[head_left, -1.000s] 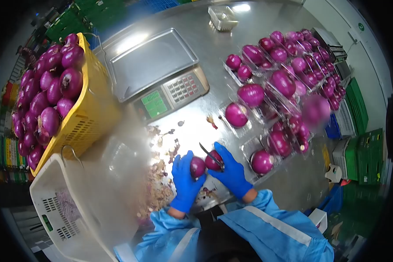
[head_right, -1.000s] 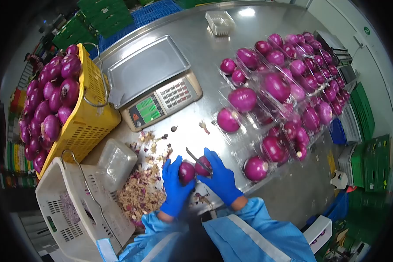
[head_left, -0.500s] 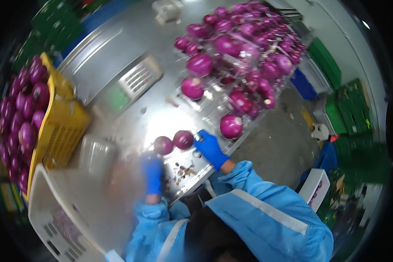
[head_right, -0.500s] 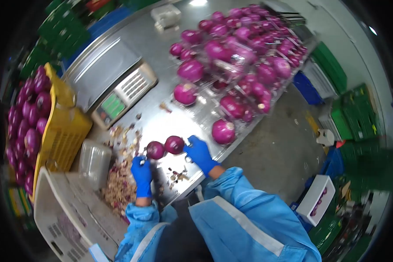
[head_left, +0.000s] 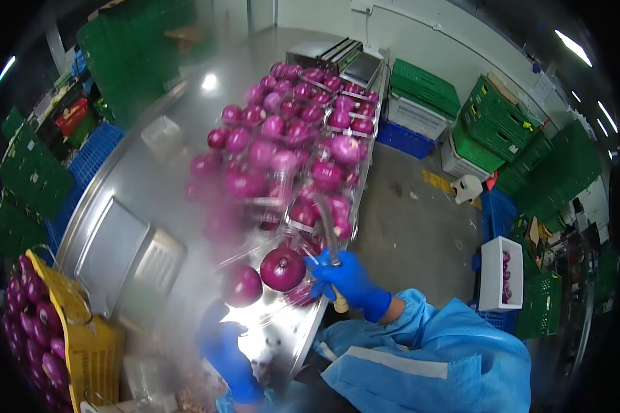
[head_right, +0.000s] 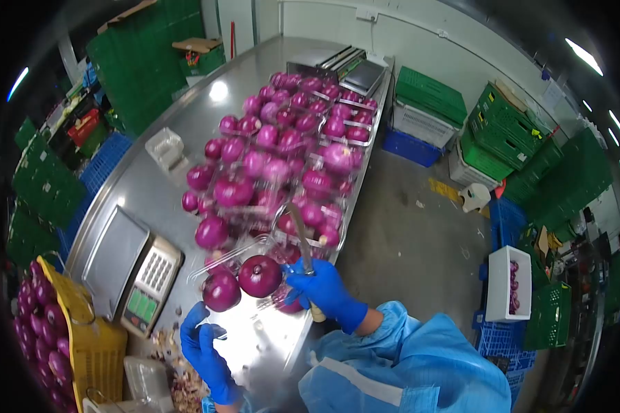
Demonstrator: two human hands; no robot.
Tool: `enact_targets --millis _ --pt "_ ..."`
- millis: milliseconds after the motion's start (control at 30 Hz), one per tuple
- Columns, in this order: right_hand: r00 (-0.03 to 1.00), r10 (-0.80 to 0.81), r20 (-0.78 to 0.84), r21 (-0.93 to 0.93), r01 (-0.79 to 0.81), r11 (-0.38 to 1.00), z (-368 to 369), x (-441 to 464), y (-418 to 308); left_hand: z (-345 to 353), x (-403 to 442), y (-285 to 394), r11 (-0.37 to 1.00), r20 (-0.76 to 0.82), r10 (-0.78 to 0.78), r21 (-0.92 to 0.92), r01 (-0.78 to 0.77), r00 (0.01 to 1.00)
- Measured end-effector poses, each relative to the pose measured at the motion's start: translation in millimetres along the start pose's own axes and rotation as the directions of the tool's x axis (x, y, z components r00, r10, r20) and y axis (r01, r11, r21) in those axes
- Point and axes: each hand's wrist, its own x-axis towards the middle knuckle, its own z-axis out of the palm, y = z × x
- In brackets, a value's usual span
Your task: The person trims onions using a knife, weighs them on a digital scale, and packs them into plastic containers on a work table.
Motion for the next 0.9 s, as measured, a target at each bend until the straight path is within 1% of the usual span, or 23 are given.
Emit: enact_targets --millis 33,67,167,200,267,333,367,400,433,533,567,633,667,733,800,900 --pt "1.0 -0.016 -0.019 0.008 0.016 1.0 -18 15 -20 25 12 0 0.999 0.047 0.035 -0.043 -0.033 0.998" --pt "0.998 -0.052 -0.033 -0.002 0.052 0.999 -35 29 -38 48 21 6 1.0 0.089 0.017 -0.026 -0.015 0.996" --pt "0.959 -0.224 -0.175 0.082 0.241 0.967 -83 70 -87 110 46 24 0.999 0.211 -0.01 0.039 0.002 0.977" --pt "0.944 -0.232 -0.237 0.025 0.244 0.969 -106 88 -100 124 54 20 0.999 0.194 0.005 0.03 -0.011 0.981" --pt "0.901 -0.295 -0.318 0.019 0.318 0.948 -145 121 -126 134 67 10 0.996 0.187 -0.034 0.088 0.018 0.982" --pt "0.856 -0.344 -0.387 0.006 0.375 0.927 -184 157 -149 131 79 -2 0.99 0.177 -0.063 0.137 0.039 0.982" --pt "0.835 -0.358 -0.419 0.0 0.394 0.919 -204 176 -159 133 82 -4 0.983 0.117 -0.17 0.092 0.16 0.978" --pt "0.813 -0.372 -0.449 -0.008 0.412 0.911 -224 196 -166 149 83 23 0.967 0.111 -0.196 0.185 0.173 0.974" --pt "0.798 -0.374 -0.473 0.009 0.429 0.903 -245 218 -171 163 84 52 0.943 0.103 -0.218 0.277 0.183 0.97" --pt "0.76 -0.382 -0.526 0.045 0.473 0.88 -298 275 -185 169 92 57 0.892 0.027 -0.258 0.391 0.227 0.966" --pt "0.745 -0.388 -0.543 0.039 0.483 0.875 -310 290 -190 166 93 53 0.901 0.075 -0.209 0.403 0.162 0.975" --pt "0.717 -0.396 -0.573 0.027 0.5 0.866 -331 324 -199 172 98 52 0.895 -0.032 -0.304 0.332 0.297 0.952" --pt "0.693 -0.378 -0.614 0.079 0.53 0.844 -340 344 -202 176 101 53 0.897 -0.028 -0.297 0.334 0.289 0.955" --pt "0.689 -0.361 -0.629 0.118 0.543 0.831 -355 378 -206 187 107 53 0.899 -0.017 -0.285 0.342 0.273 0.958" --pt "0.679 -0.347 -0.647 0.135 0.55 0.824 -367 407 -206 193 114 51 0.882 -0.011 -0.314 0.368 0.296 0.949" --pt "0.698 -0.345 -0.628 0.16 0.549 0.82 -380 437 -204 198 121 44 0.865 -0.021 -0.342 0.383 0.324 0.939"
